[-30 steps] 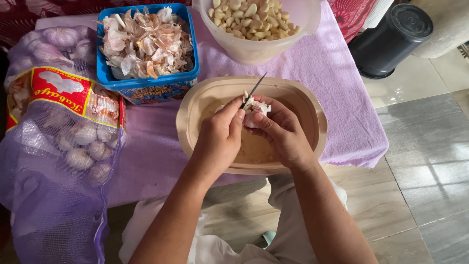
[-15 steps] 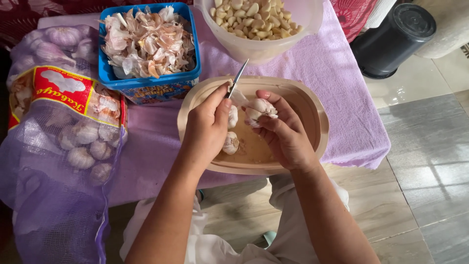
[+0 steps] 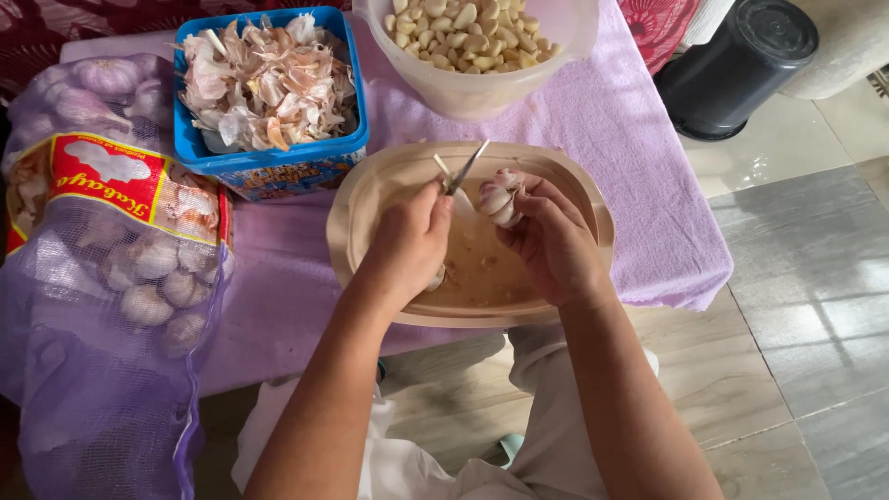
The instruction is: A person uses a small knife to peel the skin off individual garlic cloves and places the cleaned cloves into a bowl.
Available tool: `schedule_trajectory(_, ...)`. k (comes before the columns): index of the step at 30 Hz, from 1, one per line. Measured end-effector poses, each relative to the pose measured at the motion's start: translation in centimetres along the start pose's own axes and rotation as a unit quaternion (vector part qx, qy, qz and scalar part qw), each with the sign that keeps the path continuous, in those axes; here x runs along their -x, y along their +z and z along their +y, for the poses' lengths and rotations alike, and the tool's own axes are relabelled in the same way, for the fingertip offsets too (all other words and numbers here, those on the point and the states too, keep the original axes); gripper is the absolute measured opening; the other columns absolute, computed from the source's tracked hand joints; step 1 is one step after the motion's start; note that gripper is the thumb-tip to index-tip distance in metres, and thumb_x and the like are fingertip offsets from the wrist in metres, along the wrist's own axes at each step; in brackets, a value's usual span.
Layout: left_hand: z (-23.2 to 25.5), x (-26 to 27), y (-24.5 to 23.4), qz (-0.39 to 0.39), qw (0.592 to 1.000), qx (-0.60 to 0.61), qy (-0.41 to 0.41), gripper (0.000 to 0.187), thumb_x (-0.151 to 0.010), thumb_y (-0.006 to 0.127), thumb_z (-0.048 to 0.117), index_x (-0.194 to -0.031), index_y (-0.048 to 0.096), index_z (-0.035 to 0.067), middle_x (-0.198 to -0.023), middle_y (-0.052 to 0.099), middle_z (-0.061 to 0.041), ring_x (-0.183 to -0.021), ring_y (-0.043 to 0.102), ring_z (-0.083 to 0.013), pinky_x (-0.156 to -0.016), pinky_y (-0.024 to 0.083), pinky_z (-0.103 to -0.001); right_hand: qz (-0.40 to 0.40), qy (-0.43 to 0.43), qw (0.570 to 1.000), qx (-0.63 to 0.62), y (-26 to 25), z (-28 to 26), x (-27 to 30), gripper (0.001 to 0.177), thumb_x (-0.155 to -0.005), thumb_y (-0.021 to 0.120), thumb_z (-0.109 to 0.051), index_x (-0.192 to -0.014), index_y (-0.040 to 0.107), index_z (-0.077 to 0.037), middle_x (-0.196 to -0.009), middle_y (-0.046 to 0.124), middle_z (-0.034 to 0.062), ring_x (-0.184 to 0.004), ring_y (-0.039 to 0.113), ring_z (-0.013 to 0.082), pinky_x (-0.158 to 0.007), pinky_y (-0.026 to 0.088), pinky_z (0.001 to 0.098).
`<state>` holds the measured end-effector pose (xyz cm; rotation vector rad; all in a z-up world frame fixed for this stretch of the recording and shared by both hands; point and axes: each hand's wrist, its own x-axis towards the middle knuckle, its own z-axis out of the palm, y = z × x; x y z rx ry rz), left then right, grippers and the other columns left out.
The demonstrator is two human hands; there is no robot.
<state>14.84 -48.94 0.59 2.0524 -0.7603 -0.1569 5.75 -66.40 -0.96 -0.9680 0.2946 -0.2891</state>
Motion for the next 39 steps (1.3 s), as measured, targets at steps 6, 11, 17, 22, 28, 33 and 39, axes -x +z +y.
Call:
schedule_trajectory(6, -1.7, -0.6, 2.3, -0.022, 0.999, -0.038, -0.031, 0.039, -0.109, 0.053, 0.033, -0.123, 0.072, 0.001, -0.105, 0.078, -0.023, -0.109, 0.074, -0.0411, -0.096, 0.059, -0.052, -0.027, -0.006, 0.999, -0.025, -1.4, 0.9, -0.6, 0.042, -0.101, 0.053, -0.008, -0.141, 0.057, 0.004, -0.103, 0.074, 0.0224, -0.096, 0.080, 0.0308, -0.080, 0.069, 0.0365)
schedule_trajectory(11, -0.5, -0.2, 1.6, -0.048, 0.996, 0.011, -0.080, 0.034, -0.106, 0.053, 0.028, -0.125, 0.064, 0.002, -0.073, 0.075, -0.012, -0.082, 0.080, -0.0306, -0.081, 0.063, -0.050, 0.002, -0.002, 1.000, -0.014, -2.5, 1.5, -1.1, 0.049, -0.097, 0.052, -0.006, -0.145, 0.057, 0.000, -0.099, 0.075, 0.0193, -0.091, 0.081, 0.0259, -0.073, 0.068, 0.0284)
schedule_trajectory(17, 2.6, 0.8, -0.5, -0.071, 0.996, 0.029, -0.055, 0.042, -0.109, 0.047, 0.027, -0.142, 0.063, 0.006, -0.068, 0.073, -0.009, -0.079, 0.078, -0.0290, -0.077, 0.063, -0.047, -0.006, -0.007, 1.000, -0.012, -1.6, 1.1, -0.8, 0.051, -0.100, 0.053, -0.007, -0.150, 0.055, 0.000, -0.101, 0.075, 0.0182, -0.092, 0.080, 0.0230, -0.072, 0.068, 0.0258)
schedule_trajectory(22, 3.3, 2.3, -0.4, -0.064, 0.990, 0.098, 0.081, 0.054, -0.110, 0.051, 0.019, -0.162, 0.042, 0.008, -0.108, 0.070, -0.022, -0.104, 0.069, -0.0384, -0.092, 0.058, -0.052, -0.021, -0.008, 1.000, -0.010, -0.7, 0.9, -0.3, 0.052, -0.101, 0.055, -0.006, -0.152, 0.054, 0.001, -0.100, 0.075, 0.0168, -0.091, 0.080, 0.0206, -0.078, 0.070, 0.0295)
schedule_trajectory(28, 3.9, 2.4, -0.6, -0.070, 0.989, 0.092, 0.095, 0.055, -0.110, 0.049, 0.016, -0.164, 0.039, 0.012, -0.144, 0.066, -0.025, -0.131, 0.063, -0.0450, -0.109, 0.052, -0.058, -0.051, -0.012, 0.999, -0.004, 0.9, -0.1, 0.6, 0.056, -0.101, 0.055, -0.005, -0.156, 0.050, 0.002, -0.103, 0.074, 0.0142, -0.091, 0.076, 0.0154, -0.083, 0.070, 0.0315)
schedule_trajectory(33, 3.5, 2.2, -0.6, -0.091, 0.991, 0.062, 0.080, 0.058, -0.108, 0.051, 0.019, -0.165, 0.039, 0.026, -0.137, 0.073, -0.017, -0.120, 0.071, -0.0416, -0.099, 0.061, -0.055, -0.050, -0.017, 0.998, 0.024, -0.5, 0.8, 0.2, 0.063, -0.099, 0.055, -0.001, -0.161, 0.047, -0.003, -0.104, 0.073, 0.0125, -0.093, 0.076, 0.0152, -0.084, 0.069, 0.0298)
schedule_trajectory(39, 3.0, 2.2, 1.2, -0.044, 0.992, -0.101, 0.066, 0.051, -0.109, 0.052, 0.021, -0.160, 0.048, 0.028, -0.107, 0.078, -0.024, -0.094, 0.077, -0.0444, -0.076, 0.066, -0.057, -0.046, -0.042, 0.995, 0.078, -1.2, 2.1, -0.5, 0.060, -0.102, 0.056, -0.006, -0.162, 0.045, -0.004, -0.104, 0.071, 0.0134, -0.093, 0.076, 0.0199, -0.080, 0.068, 0.0260)
